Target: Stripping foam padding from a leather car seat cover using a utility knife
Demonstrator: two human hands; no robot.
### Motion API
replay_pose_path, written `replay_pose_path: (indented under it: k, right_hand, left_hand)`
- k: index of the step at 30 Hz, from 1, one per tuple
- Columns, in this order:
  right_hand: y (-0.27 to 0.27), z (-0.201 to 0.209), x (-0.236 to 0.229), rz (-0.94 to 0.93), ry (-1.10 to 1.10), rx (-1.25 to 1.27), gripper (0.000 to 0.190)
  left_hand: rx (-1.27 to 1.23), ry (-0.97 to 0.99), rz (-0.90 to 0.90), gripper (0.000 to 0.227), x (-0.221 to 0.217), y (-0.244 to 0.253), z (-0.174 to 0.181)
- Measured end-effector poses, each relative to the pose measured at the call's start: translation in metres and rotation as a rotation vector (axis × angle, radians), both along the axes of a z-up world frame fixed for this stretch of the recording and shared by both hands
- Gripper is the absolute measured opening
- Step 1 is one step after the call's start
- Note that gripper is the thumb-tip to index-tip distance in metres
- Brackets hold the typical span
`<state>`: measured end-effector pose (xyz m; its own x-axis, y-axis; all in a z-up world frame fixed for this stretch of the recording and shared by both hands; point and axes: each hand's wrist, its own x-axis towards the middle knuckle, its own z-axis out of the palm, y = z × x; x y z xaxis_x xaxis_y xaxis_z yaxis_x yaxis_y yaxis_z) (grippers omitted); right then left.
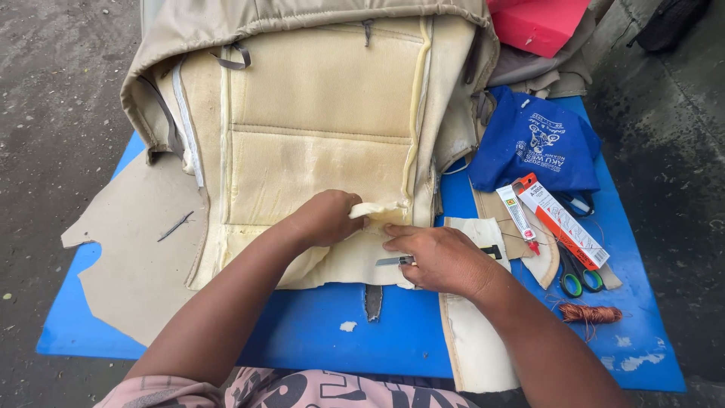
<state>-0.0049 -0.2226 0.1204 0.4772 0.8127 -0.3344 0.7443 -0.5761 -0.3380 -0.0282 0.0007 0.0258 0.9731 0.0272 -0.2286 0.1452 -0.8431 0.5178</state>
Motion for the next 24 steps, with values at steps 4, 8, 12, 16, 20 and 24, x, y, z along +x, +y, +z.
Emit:
replay_pose_path:
  k: [4,8,12,16,20,24]
  right_hand:
    - [-0.007,0.003,0.001,0.011,0.115,-0.029,0.047]
    - [-0.016,-0.024,0.015,-0.068,0.220,0.151,0.044]
    - [-0.017,-0.066,0.027,-0.156,0.021,0.289,0.022]
    - [-0.007,-0.077,0.016,-0.060,-0.160,0.331,0.021]
    - [-0.004,-0.091,0.015,0.047,-0.535,0.382,0.017]
    - [-0.003,-0.096,0.016,0.079,-0.829,0.472,0.020]
  left_hand:
    - [-0.195,0.102,0.028,0.033,-0.007,0.002,0.005]
    - [-0.270,0.090,0.025,0.031,-0.009,0.003,0.010]
    - [-0.342,0.038,0.044,0.032,-0.003,0.010,-0.007]
    - [-0.341,0.013,0.046,0.035,0.000,0.015,-0.027]
    - [-0.376,0.000,0.038,0.039,0.004,0.018,-0.035]
    - [-0.402,-0.032,0.058,0.035,-0.003,0.016,-0.028]
